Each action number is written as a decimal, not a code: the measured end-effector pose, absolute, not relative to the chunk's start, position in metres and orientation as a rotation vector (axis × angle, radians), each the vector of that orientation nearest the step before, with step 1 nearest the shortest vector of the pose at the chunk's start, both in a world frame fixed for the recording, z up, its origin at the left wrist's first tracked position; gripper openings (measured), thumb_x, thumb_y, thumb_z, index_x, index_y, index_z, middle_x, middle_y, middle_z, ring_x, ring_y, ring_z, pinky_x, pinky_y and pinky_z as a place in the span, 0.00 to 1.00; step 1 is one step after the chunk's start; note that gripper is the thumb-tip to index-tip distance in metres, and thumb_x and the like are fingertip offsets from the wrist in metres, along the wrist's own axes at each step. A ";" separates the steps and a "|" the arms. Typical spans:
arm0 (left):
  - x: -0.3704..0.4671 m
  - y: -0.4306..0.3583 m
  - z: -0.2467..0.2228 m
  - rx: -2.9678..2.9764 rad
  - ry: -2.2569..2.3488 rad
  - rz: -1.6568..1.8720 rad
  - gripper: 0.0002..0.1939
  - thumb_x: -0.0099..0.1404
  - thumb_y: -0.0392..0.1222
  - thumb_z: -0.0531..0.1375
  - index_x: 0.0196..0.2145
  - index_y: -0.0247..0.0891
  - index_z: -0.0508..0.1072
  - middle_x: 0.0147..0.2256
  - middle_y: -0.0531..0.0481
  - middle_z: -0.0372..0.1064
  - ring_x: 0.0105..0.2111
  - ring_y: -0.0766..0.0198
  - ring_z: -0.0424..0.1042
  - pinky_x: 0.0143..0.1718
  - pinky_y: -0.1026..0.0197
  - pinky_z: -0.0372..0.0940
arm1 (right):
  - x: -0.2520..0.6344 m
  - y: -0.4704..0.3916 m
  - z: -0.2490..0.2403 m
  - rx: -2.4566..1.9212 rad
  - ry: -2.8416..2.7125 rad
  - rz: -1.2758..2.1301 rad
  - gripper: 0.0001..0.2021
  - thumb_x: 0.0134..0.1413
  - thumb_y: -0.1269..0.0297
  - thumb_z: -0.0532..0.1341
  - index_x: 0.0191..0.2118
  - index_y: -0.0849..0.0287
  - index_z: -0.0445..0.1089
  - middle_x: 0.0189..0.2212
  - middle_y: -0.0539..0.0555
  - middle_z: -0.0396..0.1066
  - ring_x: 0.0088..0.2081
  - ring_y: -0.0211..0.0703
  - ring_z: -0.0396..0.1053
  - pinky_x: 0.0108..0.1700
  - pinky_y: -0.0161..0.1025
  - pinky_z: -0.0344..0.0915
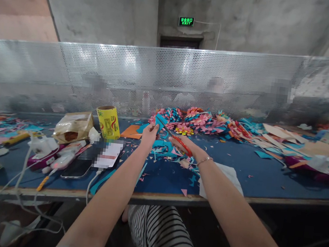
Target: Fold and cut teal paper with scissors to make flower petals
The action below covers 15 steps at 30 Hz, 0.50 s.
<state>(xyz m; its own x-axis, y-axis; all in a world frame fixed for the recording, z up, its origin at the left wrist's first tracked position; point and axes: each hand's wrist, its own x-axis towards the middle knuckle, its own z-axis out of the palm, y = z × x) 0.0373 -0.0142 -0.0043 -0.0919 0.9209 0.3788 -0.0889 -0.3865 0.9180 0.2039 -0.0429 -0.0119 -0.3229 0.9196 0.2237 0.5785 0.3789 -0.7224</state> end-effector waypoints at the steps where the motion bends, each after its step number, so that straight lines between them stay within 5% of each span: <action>1: 0.037 -0.014 -0.004 1.373 0.968 1.600 0.11 0.56 0.48 0.58 0.25 0.37 0.65 0.20 0.54 0.65 0.15 0.73 0.58 0.18 0.68 0.56 | 0.204 -0.044 -0.011 -1.288 -2.032 0.695 0.22 0.49 0.43 0.52 0.23 0.59 0.60 0.16 0.47 0.56 0.17 0.32 0.54 0.20 0.34 0.54; 15: 0.038 -0.014 -0.003 1.256 0.921 1.571 0.10 0.52 0.46 0.59 0.24 0.37 0.65 0.19 0.54 0.63 0.18 0.71 0.63 0.19 0.68 0.58 | 0.200 -0.048 -0.002 -1.423 -2.072 0.527 0.24 0.48 0.41 0.52 0.19 0.59 0.56 0.13 0.47 0.54 0.16 0.33 0.54 0.21 0.34 0.53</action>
